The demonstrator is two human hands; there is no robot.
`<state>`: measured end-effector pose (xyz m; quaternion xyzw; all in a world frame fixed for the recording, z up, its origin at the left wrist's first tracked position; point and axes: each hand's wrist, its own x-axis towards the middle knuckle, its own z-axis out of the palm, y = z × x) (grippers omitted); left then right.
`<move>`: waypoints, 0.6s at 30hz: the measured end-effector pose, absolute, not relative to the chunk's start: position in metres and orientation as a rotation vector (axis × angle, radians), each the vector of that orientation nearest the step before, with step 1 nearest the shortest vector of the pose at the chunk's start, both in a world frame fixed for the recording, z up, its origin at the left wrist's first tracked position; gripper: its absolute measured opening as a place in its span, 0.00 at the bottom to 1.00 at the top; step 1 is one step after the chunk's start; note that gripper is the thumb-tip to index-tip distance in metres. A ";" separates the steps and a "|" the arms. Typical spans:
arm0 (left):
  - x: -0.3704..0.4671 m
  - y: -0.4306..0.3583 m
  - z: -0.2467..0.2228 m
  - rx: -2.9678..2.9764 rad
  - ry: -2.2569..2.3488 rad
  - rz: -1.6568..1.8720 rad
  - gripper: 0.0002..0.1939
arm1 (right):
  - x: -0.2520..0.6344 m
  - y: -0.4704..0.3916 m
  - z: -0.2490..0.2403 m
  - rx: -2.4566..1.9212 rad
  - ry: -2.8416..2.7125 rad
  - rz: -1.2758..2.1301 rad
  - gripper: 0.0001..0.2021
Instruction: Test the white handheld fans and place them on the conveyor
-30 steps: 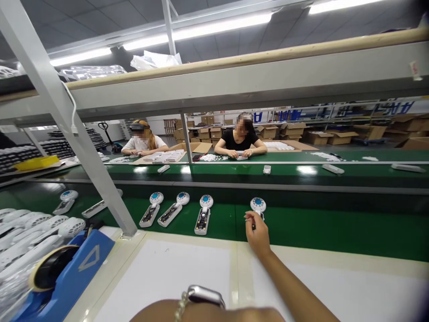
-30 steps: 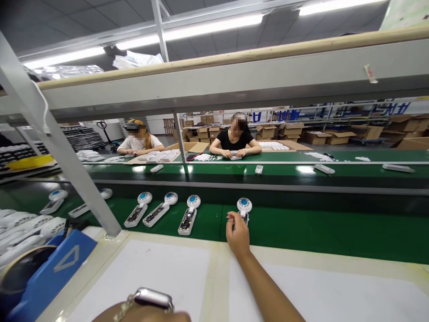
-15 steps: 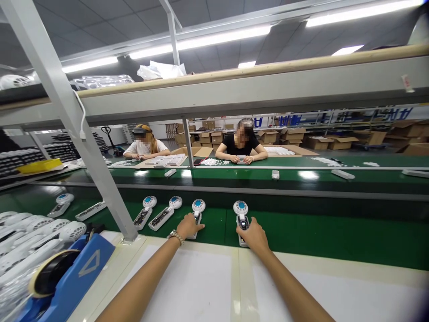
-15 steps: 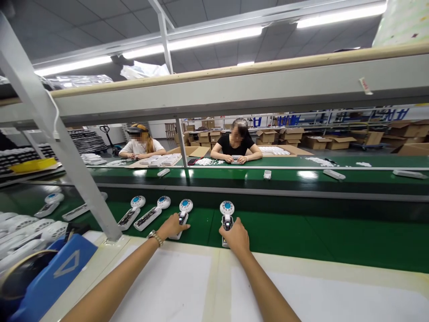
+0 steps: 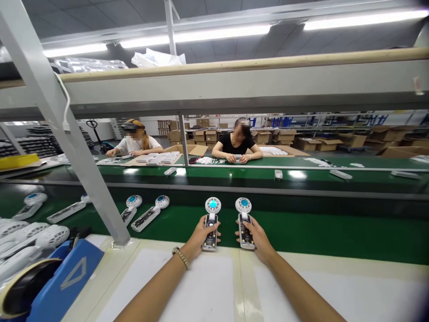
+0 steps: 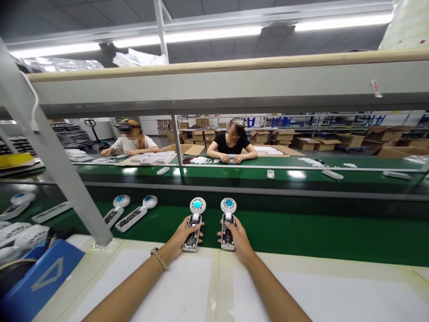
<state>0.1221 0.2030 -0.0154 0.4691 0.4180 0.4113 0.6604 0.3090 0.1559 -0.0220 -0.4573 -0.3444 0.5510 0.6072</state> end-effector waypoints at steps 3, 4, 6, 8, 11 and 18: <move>0.124 0.204 -0.017 0.986 0.859 0.943 0.16 | 0.308 0.157 -0.024 -1.040 -0.778 1.320 0.18; 0.124 0.204 -0.018 0.965 0.840 0.945 0.15 | 0.308 0.157 -0.025 -1.039 -0.779 1.328 0.17; 0.125 0.205 -0.019 0.937 0.815 0.946 0.16 | 0.308 0.157 -0.027 -1.041 -0.791 1.336 0.17; 0.125 0.204 -0.020 0.925 0.802 0.950 0.17 | 0.308 0.156 -0.029 -1.043 -0.814 1.347 0.18; 0.125 0.203 -0.023 0.935 0.796 0.951 0.19 | 0.308 0.154 -0.030 -1.042 -0.850 1.352 0.20; 0.122 0.201 -0.027 1.005 0.803 0.925 0.19 | 0.306 0.154 -0.029 -1.055 -0.895 1.331 0.20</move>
